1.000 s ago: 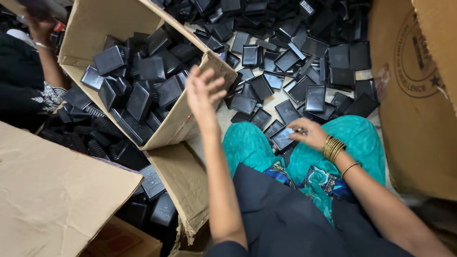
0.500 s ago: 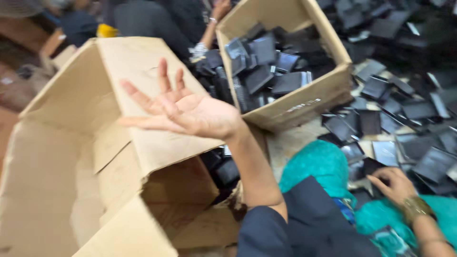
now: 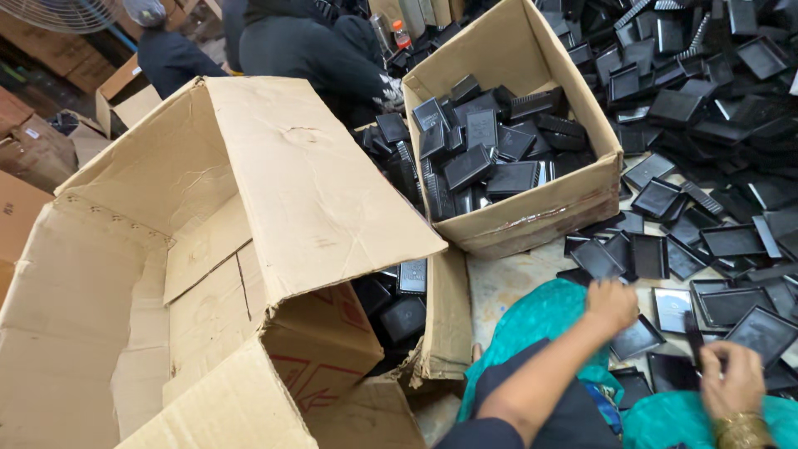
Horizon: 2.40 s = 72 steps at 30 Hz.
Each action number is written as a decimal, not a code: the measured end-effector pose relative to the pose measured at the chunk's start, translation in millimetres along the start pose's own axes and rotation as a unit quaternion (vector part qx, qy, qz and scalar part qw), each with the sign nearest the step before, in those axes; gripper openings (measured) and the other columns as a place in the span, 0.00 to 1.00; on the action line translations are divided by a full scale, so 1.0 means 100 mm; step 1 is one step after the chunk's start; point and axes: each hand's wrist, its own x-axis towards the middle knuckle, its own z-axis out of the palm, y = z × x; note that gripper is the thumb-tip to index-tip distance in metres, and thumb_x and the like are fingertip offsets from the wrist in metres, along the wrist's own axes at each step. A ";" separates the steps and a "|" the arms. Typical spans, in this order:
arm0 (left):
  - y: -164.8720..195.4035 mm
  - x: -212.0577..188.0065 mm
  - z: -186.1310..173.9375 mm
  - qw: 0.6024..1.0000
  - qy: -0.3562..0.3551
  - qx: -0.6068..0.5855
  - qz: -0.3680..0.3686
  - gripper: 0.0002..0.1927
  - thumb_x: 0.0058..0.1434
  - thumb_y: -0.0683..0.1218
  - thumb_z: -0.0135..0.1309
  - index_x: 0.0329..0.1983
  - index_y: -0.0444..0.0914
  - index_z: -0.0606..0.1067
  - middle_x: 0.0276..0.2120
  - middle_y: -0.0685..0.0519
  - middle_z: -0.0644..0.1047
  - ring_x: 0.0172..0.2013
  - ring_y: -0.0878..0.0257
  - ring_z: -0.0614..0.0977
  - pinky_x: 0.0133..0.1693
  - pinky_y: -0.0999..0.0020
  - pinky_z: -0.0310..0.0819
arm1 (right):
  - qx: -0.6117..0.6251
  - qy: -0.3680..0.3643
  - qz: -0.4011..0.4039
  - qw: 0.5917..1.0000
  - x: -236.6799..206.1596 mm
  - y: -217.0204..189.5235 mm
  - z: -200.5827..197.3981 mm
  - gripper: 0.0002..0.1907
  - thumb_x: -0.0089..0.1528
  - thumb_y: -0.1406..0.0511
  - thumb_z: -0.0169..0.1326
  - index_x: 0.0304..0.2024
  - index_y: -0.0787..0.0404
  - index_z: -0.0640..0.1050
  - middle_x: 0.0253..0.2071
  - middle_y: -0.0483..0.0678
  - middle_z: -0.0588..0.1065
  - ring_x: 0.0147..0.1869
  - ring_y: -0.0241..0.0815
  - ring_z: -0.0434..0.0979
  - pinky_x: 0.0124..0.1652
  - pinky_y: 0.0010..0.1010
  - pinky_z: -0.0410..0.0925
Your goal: The person sits on the floor and sorts small black compact disc cases by picking them up from a pile, briefly inspecting them, and placing them into a cardboard box. The person handles the cases one at a time and continues the sorting process throughout the clip.
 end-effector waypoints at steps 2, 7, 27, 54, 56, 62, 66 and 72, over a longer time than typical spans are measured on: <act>0.08 -0.13 0.14 0.992 -0.062 0.112 0.023 0.15 0.49 0.50 0.57 0.40 0.43 0.80 0.42 0.49 0.81 0.46 0.56 0.83 0.47 0.53 0.73 | -0.009 0.024 -0.009 1.000 0.02 -0.02 -0.01 0.12 0.76 0.61 0.55 0.40 0.60 0.74 0.41 0.49 0.73 0.52 0.47 0.72 0.54 0.35 0.67; 0.23 -0.23 0.08 0.997 -0.056 0.042 0.034 0.17 0.60 0.46 0.57 0.52 0.39 0.76 0.49 0.45 0.80 0.48 0.49 0.83 0.44 0.50 0.77 | -0.010 0.002 0.010 1.000 0.03 -0.09 0.01 0.14 0.75 0.60 0.57 0.38 0.62 0.75 0.41 0.50 0.74 0.51 0.47 0.72 0.54 0.35 0.70; 0.18 -0.11 0.12 0.518 -0.210 -0.829 0.026 0.10 0.70 0.44 0.59 0.50 0.38 0.73 0.46 0.57 0.78 0.51 0.69 0.77 0.49 0.73 0.70 | 0.498 -0.117 0.196 0.837 0.18 -0.14 -0.08 0.20 0.70 0.65 0.54 0.60 0.69 0.66 0.63 0.59 0.72 0.69 0.46 0.71 0.67 0.36 0.63; -0.42 0.30 -0.59 0.986 0.133 0.101 0.002 0.09 0.54 0.42 0.59 0.39 0.44 0.79 0.44 0.54 0.78 0.52 0.56 0.77 0.49 0.58 0.70 | 0.537 -0.029 0.231 0.811 0.22 -0.08 0.02 0.18 0.72 0.66 0.56 0.60 0.61 0.65 0.51 0.44 0.71 0.58 0.37 0.74 0.60 0.32 0.68; -0.39 0.24 -0.61 0.972 0.224 -0.062 0.015 0.05 0.62 0.42 0.58 0.41 0.40 0.77 0.41 0.50 0.76 0.49 0.52 0.76 0.50 0.55 0.69 | 0.563 -0.019 0.234 0.792 0.23 -0.11 -0.01 0.17 0.71 0.66 0.54 0.60 0.61 0.66 0.52 0.44 0.72 0.60 0.38 0.75 0.62 0.34 0.69; 0.12 -0.04 -0.27 0.858 0.145 -0.493 -0.016 0.04 0.67 0.43 0.55 0.40 0.36 0.77 0.41 0.46 0.76 0.45 0.53 0.75 0.49 0.60 0.71 | 0.478 -0.076 0.193 0.854 0.27 -0.22 -0.03 0.20 0.70 0.68 0.51 0.63 0.66 0.66 0.56 0.52 0.73 0.62 0.43 0.73 0.62 0.35 0.65; 0.30 -0.19 -0.02 0.838 0.008 -0.543 0.054 0.09 0.71 0.48 0.55 0.37 0.39 0.78 0.34 0.48 0.78 0.40 0.55 0.77 0.46 0.64 0.72 | 0.387 -0.170 0.171 0.890 0.28 -0.23 -0.07 0.22 0.72 0.65 0.47 0.65 0.71 0.69 0.59 0.57 0.73 0.65 0.45 0.71 0.62 0.35 0.63; 0.34 -0.23 0.04 0.903 0.092 -0.419 0.008 0.08 0.65 0.54 0.58 0.38 0.48 0.81 0.46 0.51 0.82 0.56 0.53 0.74 0.68 0.44 0.58 | 0.513 -0.172 0.239 0.806 0.24 -0.20 -0.12 0.28 0.77 0.52 0.39 0.69 0.66 0.66 0.62 0.50 0.71 0.62 0.39 0.72 0.59 0.34 0.65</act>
